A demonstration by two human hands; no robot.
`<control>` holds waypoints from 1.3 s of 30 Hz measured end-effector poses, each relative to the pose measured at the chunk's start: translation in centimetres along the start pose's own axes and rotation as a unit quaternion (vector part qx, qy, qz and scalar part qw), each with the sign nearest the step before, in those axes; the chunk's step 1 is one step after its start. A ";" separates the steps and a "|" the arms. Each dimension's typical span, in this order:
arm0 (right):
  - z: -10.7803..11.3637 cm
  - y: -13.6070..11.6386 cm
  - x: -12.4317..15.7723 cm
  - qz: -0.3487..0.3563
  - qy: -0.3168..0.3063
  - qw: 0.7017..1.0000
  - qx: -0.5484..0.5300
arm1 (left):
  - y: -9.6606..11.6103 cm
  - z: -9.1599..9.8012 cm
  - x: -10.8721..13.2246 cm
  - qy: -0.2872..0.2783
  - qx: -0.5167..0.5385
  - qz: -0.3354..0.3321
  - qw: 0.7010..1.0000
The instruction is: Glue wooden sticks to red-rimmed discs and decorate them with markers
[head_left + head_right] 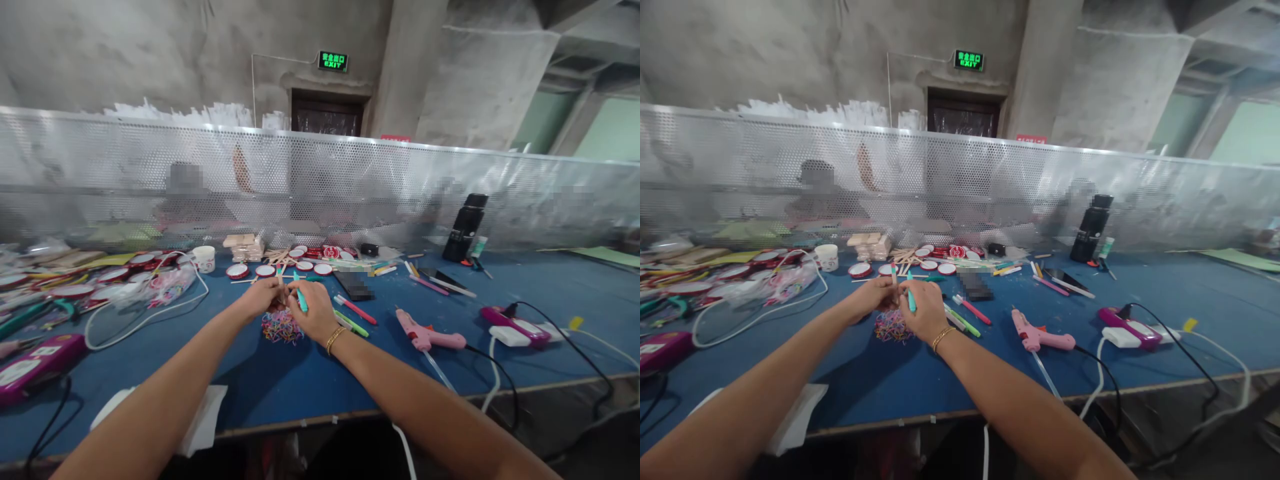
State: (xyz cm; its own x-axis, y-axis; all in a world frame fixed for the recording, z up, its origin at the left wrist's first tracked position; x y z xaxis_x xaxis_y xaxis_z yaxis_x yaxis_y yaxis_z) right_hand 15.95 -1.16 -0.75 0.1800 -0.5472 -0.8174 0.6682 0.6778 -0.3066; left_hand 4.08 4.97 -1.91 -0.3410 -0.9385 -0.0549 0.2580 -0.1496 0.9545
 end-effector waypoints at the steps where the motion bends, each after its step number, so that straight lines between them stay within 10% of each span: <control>1: 0.1 0.2 0.1 -0.002 0.004 1.000 0.000 | -0.1 -0.2 0.1 -0.011 -0.004 0.009 1.000; 39: 2.2 0.6 0.1 -0.011 0.108 0.993 -0.051 | -1.2 -2.0 0.6 -0.078 -0.044 0.016 0.996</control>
State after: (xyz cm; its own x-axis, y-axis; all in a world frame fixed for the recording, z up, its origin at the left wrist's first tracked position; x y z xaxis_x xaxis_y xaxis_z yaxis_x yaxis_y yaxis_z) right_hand 17.98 -1.92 0.05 0.0002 -0.4522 -0.8919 0.5914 0.7193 -0.3645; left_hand 5.33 3.94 -3.71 -0.4653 -0.8847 0.0273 0.3464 -0.1536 0.9254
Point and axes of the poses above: each hand's wrist, its own x-axis away from the middle knuckle, its own z-axis out of the back of the hand, y = z × x, the point moved 7 cm from there along -x, towards the middle knuckle
